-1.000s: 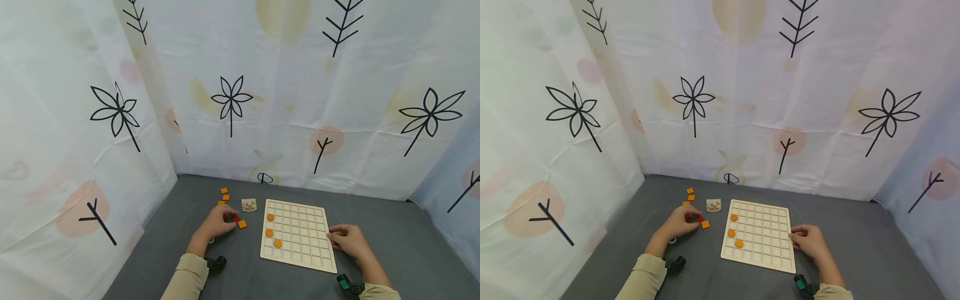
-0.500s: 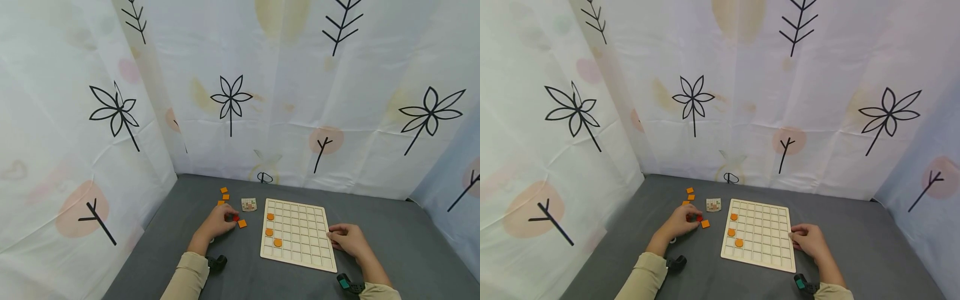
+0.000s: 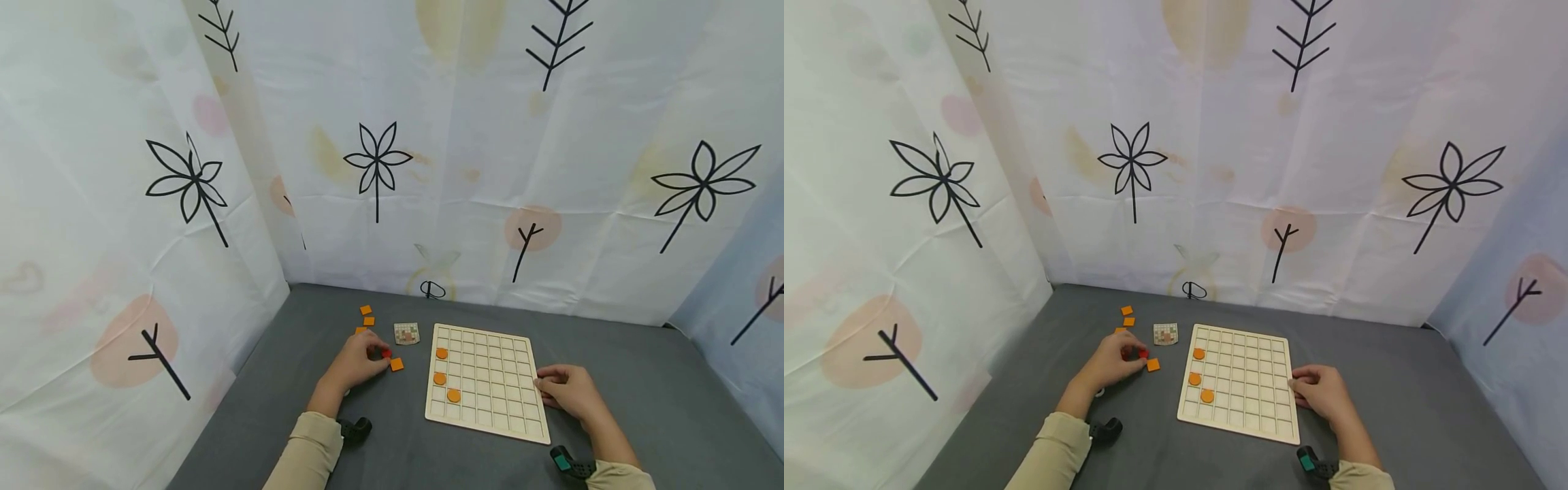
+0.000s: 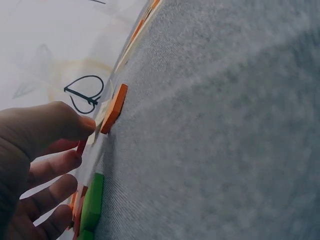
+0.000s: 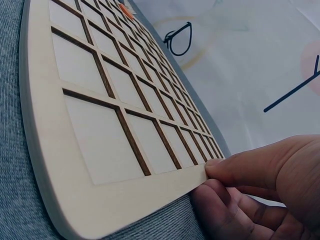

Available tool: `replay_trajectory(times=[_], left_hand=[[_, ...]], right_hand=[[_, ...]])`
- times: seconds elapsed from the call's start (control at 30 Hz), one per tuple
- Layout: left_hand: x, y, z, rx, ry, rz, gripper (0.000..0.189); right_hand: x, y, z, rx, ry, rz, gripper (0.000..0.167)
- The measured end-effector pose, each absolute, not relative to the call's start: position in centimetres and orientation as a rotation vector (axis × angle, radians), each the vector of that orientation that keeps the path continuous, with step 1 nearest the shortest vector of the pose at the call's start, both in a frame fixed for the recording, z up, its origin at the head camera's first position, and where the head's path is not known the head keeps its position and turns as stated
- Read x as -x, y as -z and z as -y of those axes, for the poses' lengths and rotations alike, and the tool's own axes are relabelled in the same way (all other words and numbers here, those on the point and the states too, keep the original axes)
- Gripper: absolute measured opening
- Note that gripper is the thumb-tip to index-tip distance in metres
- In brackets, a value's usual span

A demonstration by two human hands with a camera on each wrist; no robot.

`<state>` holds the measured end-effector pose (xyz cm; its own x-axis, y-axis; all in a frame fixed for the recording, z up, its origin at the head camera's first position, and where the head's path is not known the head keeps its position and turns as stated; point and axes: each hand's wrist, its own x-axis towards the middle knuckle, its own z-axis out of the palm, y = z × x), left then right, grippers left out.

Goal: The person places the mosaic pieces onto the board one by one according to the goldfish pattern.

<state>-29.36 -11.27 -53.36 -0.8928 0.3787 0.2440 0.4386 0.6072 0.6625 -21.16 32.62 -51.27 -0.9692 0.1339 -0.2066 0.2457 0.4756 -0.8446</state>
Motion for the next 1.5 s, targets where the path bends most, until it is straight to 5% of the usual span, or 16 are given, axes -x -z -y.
replay_trajectory(times=[0.93,1.5], left_hand=[[25.2,53.4,-0.4,1.135,1.432,2.627,0.018],[24.3,54.1,-2.2,1.201,1.178,2.670,0.017]], right_hand=[[21.0,51.4,-32.6,-0.333,1.512,-2.607,0.037],[21.2,51.5,-32.9,-0.322,1.524,-2.606,0.036]])
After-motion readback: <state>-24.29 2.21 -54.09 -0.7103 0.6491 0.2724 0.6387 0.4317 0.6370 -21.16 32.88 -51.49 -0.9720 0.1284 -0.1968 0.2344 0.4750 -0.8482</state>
